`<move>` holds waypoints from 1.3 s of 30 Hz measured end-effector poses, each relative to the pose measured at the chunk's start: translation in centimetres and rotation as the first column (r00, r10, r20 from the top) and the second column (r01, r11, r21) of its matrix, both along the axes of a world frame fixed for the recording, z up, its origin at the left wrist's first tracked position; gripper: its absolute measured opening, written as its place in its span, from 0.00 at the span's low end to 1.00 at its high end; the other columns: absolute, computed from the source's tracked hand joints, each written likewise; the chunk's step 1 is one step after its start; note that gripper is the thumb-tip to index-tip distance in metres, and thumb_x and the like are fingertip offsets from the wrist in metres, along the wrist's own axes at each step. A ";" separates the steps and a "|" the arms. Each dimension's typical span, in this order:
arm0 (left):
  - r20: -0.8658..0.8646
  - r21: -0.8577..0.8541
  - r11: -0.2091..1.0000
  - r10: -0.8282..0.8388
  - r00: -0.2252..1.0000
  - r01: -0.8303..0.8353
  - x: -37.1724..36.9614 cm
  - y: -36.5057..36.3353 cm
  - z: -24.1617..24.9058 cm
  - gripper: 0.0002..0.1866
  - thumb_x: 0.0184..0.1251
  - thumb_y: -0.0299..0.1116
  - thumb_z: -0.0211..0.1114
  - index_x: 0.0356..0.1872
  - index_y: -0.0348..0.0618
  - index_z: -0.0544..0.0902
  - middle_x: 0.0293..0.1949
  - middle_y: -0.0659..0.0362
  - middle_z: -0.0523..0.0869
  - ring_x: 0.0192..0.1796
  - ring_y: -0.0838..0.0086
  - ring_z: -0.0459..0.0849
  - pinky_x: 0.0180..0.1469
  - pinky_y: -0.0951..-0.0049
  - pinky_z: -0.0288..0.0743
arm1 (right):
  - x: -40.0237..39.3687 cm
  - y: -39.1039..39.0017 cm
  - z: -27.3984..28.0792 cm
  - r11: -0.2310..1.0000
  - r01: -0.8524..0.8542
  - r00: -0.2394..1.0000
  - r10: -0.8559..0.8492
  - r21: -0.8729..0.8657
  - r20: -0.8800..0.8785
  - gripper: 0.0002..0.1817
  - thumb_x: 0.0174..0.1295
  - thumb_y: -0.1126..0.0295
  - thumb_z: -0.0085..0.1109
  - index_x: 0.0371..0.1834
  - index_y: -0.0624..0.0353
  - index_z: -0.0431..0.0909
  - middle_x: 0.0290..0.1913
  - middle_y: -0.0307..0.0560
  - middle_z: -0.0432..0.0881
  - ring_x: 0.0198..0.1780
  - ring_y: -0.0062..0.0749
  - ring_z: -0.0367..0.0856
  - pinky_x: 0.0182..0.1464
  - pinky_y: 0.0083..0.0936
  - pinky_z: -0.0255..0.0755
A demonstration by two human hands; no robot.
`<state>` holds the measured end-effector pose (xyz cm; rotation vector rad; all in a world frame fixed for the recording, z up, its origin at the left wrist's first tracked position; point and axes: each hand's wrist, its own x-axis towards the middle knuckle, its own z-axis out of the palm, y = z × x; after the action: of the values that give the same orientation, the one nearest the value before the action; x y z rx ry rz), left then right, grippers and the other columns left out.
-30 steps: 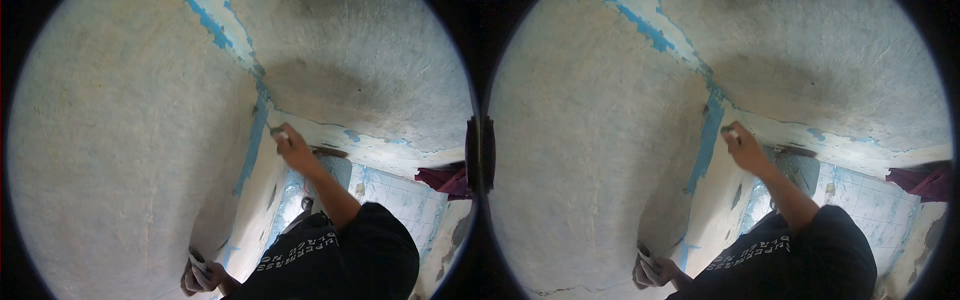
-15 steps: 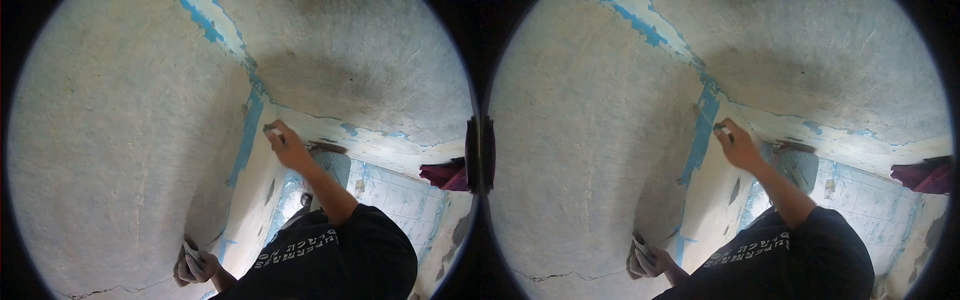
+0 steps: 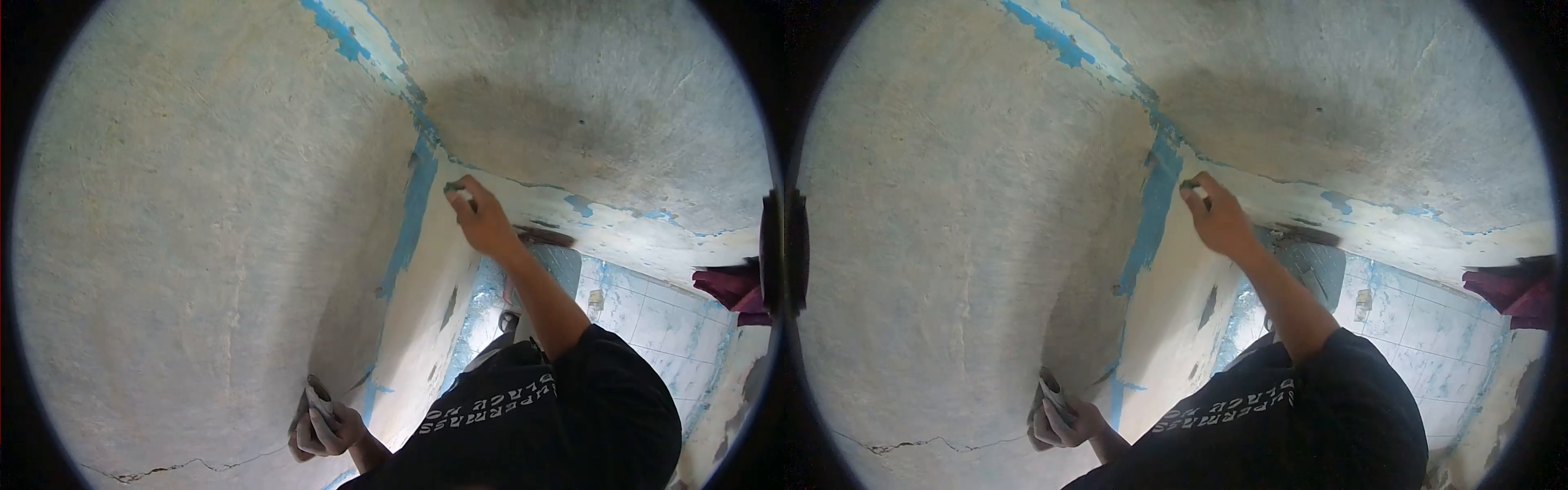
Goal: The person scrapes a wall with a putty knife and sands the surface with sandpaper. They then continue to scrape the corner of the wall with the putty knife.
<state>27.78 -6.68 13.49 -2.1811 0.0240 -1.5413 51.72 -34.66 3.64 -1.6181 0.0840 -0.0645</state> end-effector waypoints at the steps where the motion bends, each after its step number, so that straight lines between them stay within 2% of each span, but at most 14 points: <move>1: 0.032 -0.016 1.000 -0.024 0.999 0.024 0.7 0.1 0.0 0.17 0.62 0.42 0.76 0.46 0.43 0.86 0.37 0.58 0.81 0.47 0.56 0.74 0.48 0.52 0.69 | 0.4 0.1 0.3 1.000 -0.016 1.000 0.016 0.012 0.010 0.13 0.74 0.59 0.56 0.51 0.55 0.76 0.28 0.50 0.78 0.28 0.31 0.76 0.36 0.32 0.69; 5: 0.027 0.010 1.000 -0.025 0.999 0.025 1.1 -0.1 0.3 0.16 0.61 0.40 0.77 0.46 0.44 0.86 0.37 0.58 0.80 0.47 0.55 0.74 0.48 0.52 0.69 | 0.0 0.4 0.7 0.997 -0.057 0.998 0.057 0.044 0.004 0.11 0.76 0.63 0.53 0.50 0.59 0.75 0.23 0.37 0.70 0.26 0.19 0.68 0.30 0.23 0.65; 7: 0.039 -0.037 0.998 -0.043 0.998 0.044 1.1 -0.8 0.3 0.17 0.53 0.22 0.67 0.46 0.48 0.83 0.36 0.59 0.79 0.45 0.57 0.72 0.50 0.52 0.65 | -0.4 -0.2 1.3 0.999 -0.047 0.998 0.048 0.025 -0.042 0.12 0.75 0.60 0.54 0.51 0.57 0.76 0.25 0.47 0.75 0.26 0.29 0.73 0.33 0.30 0.68; 12: 0.041 -0.033 0.999 -0.029 0.999 0.031 1.2 -0.6 0.5 0.18 0.53 0.24 0.68 0.47 0.50 0.83 0.37 0.59 0.79 0.45 0.57 0.72 0.48 0.54 0.65 | -0.8 2.2 0.3 0.996 0.087 0.990 -0.088 0.020 0.113 0.13 0.75 0.61 0.55 0.52 0.59 0.75 0.28 0.59 0.78 0.28 0.42 0.78 0.35 0.36 0.70; 14: 0.020 0.006 0.998 -0.069 0.997 0.069 0.6 -0.2 0.3 0.16 0.62 0.40 0.76 0.47 0.45 0.86 0.37 0.59 0.80 0.47 0.57 0.73 0.46 0.54 0.69 | 1.2 1.6 0.0 0.992 0.104 0.994 -0.102 -0.067 0.034 0.14 0.75 0.59 0.54 0.50 0.59 0.74 0.29 0.62 0.79 0.29 0.48 0.79 0.37 0.39 0.71; 16: 0.047 0.010 0.998 -0.058 0.997 0.057 0.9 -0.3 0.4 0.17 0.63 0.41 0.76 0.47 0.46 0.85 0.36 0.59 0.79 0.46 0.57 0.73 0.45 0.54 0.68 | 2.9 1.4 0.5 0.968 0.234 0.955 -0.212 -0.091 0.207 0.15 0.75 0.57 0.53 0.49 0.59 0.73 0.30 0.63 0.79 0.30 0.51 0.80 0.39 0.41 0.71; 17: 0.042 -0.004 0.999 -0.041 0.998 0.041 1.1 -0.5 0.4 0.14 0.59 0.33 0.71 0.47 0.48 0.84 0.36 0.60 0.79 0.46 0.58 0.72 0.47 0.54 0.66 | 1.6 1.3 0.7 0.997 0.057 0.998 -0.058 -0.043 -0.006 0.16 0.76 0.56 0.51 0.49 0.59 0.74 0.31 0.62 0.80 0.31 0.51 0.80 0.41 0.41 0.72; 18: 0.020 -0.019 1.000 -0.020 1.000 0.021 0.8 -0.5 0.4 0.17 0.55 0.25 0.66 0.47 0.50 0.82 0.37 0.60 0.79 0.45 0.58 0.72 0.50 0.54 0.64 | 0.0 2.1 0.0 0.999 0.037 0.999 -0.037 -0.015 0.035 0.17 0.76 0.56 0.51 0.52 0.60 0.73 0.30 0.60 0.80 0.31 0.48 0.81 0.41 0.41 0.72; 19: 0.031 -0.010 0.999 -0.031 0.999 0.031 0.8 -0.1 0.3 0.17 0.61 0.39 0.77 0.48 0.48 0.84 0.37 0.59 0.80 0.46 0.56 0.73 0.45 0.54 0.67 | -0.9 2.2 0.5 1.000 0.003 1.000 -0.003 0.009 0.011 0.17 0.76 0.57 0.51 0.52 0.60 0.74 0.30 0.59 0.81 0.31 0.45 0.81 0.40 0.39 0.72; 20: 0.034 -0.012 0.999 -0.029 0.999 0.030 1.1 0.0 0.0 0.17 0.61 0.39 0.77 0.48 0.48 0.84 0.37 0.59 0.80 0.46 0.56 0.73 0.45 0.54 0.67 | -1.2 2.2 1.0 0.999 -0.035 0.999 0.035 0.035 -0.011 0.17 0.76 0.57 0.51 0.52 0.60 0.74 0.30 0.58 0.81 0.30 0.42 0.81 0.40 0.38 0.72; 24: -0.001 -0.003 0.999 -0.045 0.999 0.045 -0.1 -0.2 0.2 0.15 0.62 0.32 0.73 0.49 0.48 0.84 0.38 0.59 0.79 0.46 0.56 0.73 0.44 0.54 0.67 | 3.0 0.2 0.6 0.996 0.085 0.996 -0.085 -0.027 -0.026 0.16 0.76 0.56 0.52 0.52 0.59 0.74 0.29 0.56 0.80 0.29 0.37 0.81 0.39 0.35 0.72; 28: 0.026 -0.029 0.999 -0.038 0.999 0.039 1.1 -0.8 0.6 0.16 0.60 0.25 0.69 0.50 0.49 0.83 0.38 0.58 0.79 0.46 0.55 0.73 0.44 0.53 0.67 | 1.3 1.3 -0.1 0.997 -0.039 0.999 0.041 0.064 -0.032 0.18 0.75 0.56 0.54 0.53 0.60 0.75 0.28 0.56 0.80 0.30 0.41 0.81 0.40 0.37 0.73; 30: -0.009 -0.023 0.999 -0.026 1.000 0.026 0.5 -0.7 0.5 0.15 0.62 0.26 0.70 0.49 0.49 0.83 0.38 0.58 0.79 0.46 0.55 0.73 0.44 0.54 0.67 | 3.7 1.4 -1.3 0.982 0.175 0.984 -0.172 -0.064 0.054 0.19 0.75 0.54 0.54 0.54 0.61 0.76 0.29 0.55 0.81 0.30 0.39 0.81 0.40 0.37 0.73; 39: -0.112 0.042 0.999 0.022 0.993 -0.017 0.0 -0.9 1.1 0.17 0.58 0.22 0.64 0.49 0.48 0.77 0.38 0.59 0.77 0.41 0.64 0.74 0.51 0.53 0.65 | 4.7 0.8 0.1 0.993 0.078 0.995 -0.071 0.094 -0.075 0.14 0.76 0.60 0.53 0.50 0.60 0.73 0.24 0.44 0.73 0.26 0.23 0.73 0.31 0.26 0.67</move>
<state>27.82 -7.55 14.56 -2.2273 0.0693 -1.3937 56.46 -33.88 3.74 -1.5201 0.1998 -0.0588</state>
